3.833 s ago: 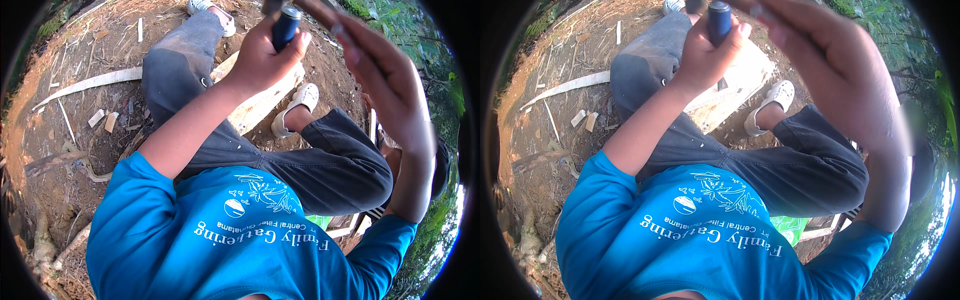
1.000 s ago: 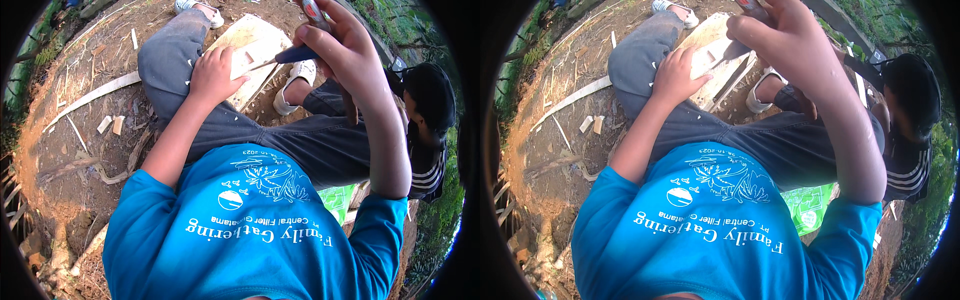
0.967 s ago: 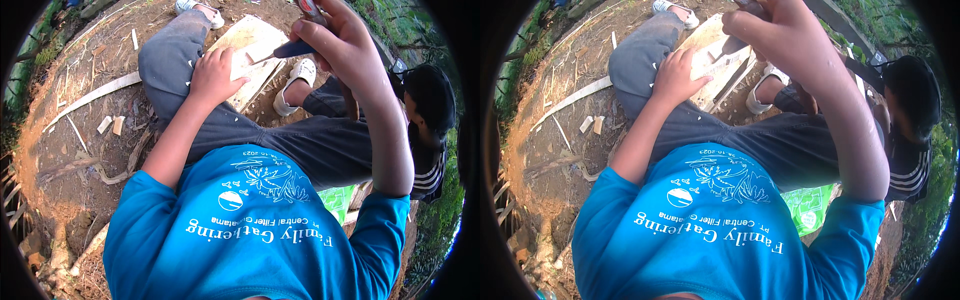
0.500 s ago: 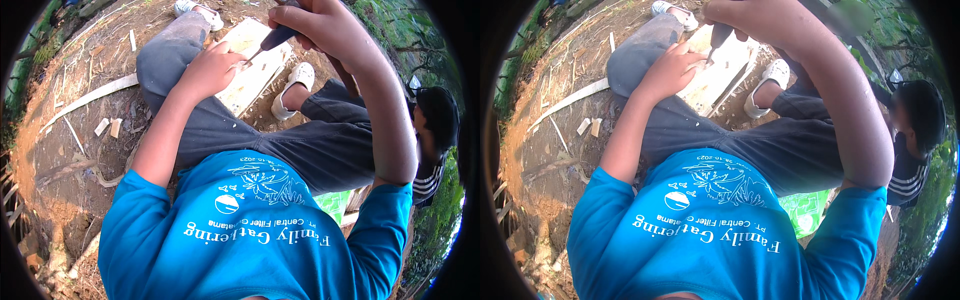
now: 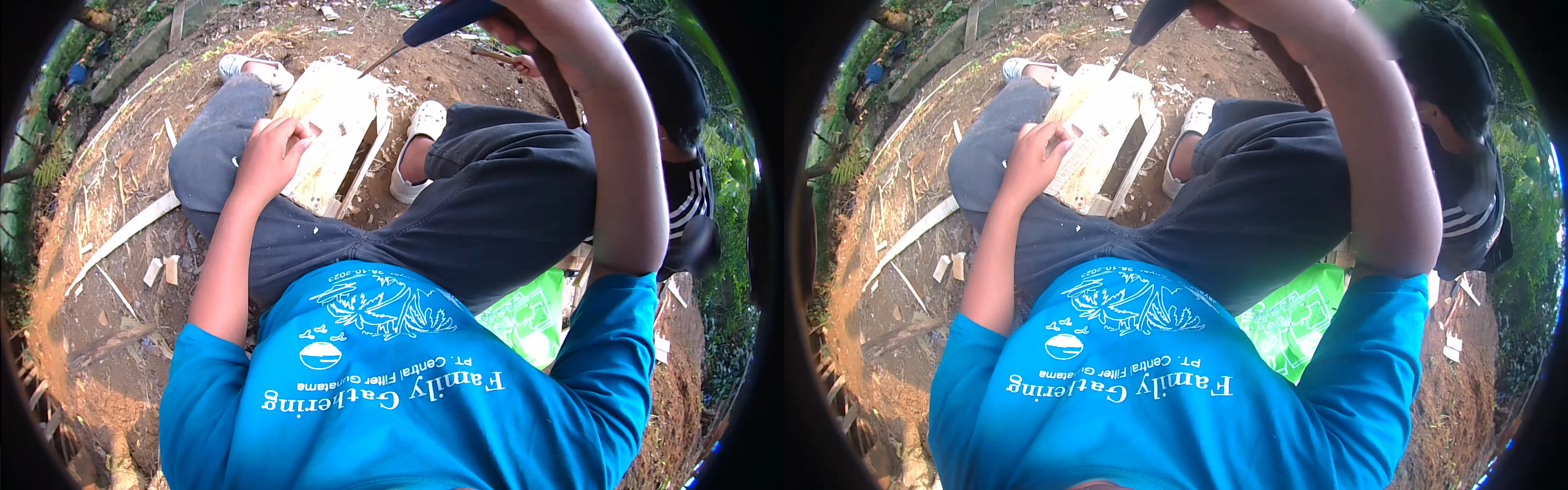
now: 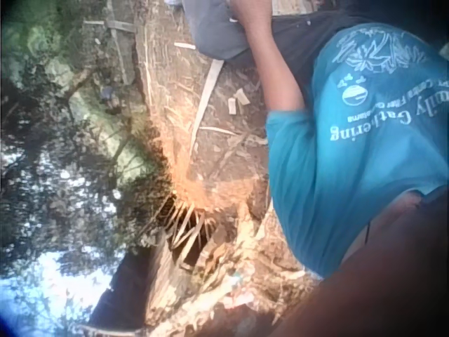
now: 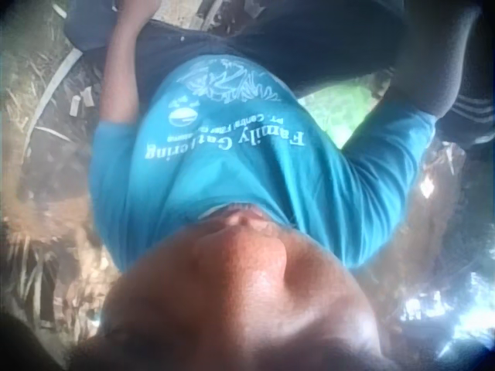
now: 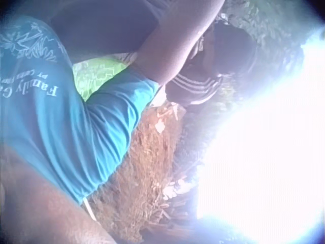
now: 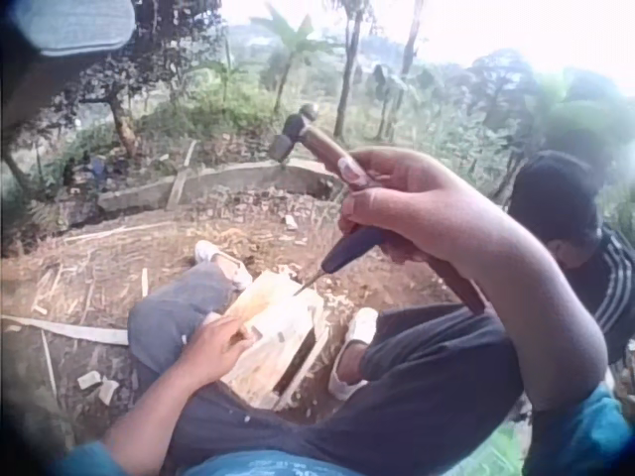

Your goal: The person carves a channel into a piece of wood using a chisel and a hammer while sitting on the ground.

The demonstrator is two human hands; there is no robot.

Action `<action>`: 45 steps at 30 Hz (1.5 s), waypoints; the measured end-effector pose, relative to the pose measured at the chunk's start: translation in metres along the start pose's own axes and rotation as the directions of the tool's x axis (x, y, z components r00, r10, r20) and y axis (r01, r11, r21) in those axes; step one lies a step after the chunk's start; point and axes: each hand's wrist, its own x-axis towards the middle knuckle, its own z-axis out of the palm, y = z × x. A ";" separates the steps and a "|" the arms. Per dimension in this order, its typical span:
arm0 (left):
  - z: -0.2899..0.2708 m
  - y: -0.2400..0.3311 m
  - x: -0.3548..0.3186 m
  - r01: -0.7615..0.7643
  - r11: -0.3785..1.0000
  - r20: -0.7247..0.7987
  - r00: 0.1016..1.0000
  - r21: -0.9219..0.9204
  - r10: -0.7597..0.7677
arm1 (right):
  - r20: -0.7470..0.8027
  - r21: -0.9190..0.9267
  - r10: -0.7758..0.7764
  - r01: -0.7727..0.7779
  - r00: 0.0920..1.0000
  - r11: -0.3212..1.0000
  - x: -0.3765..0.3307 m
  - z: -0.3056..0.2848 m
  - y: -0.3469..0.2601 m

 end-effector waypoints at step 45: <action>0.001 -0.036 -0.037 0.035 0.999 0.132 0.991 0.004 -0.035 | 0.482 -0.136 0.035 0.036 0.876 0.990 0.032 0.018 0.032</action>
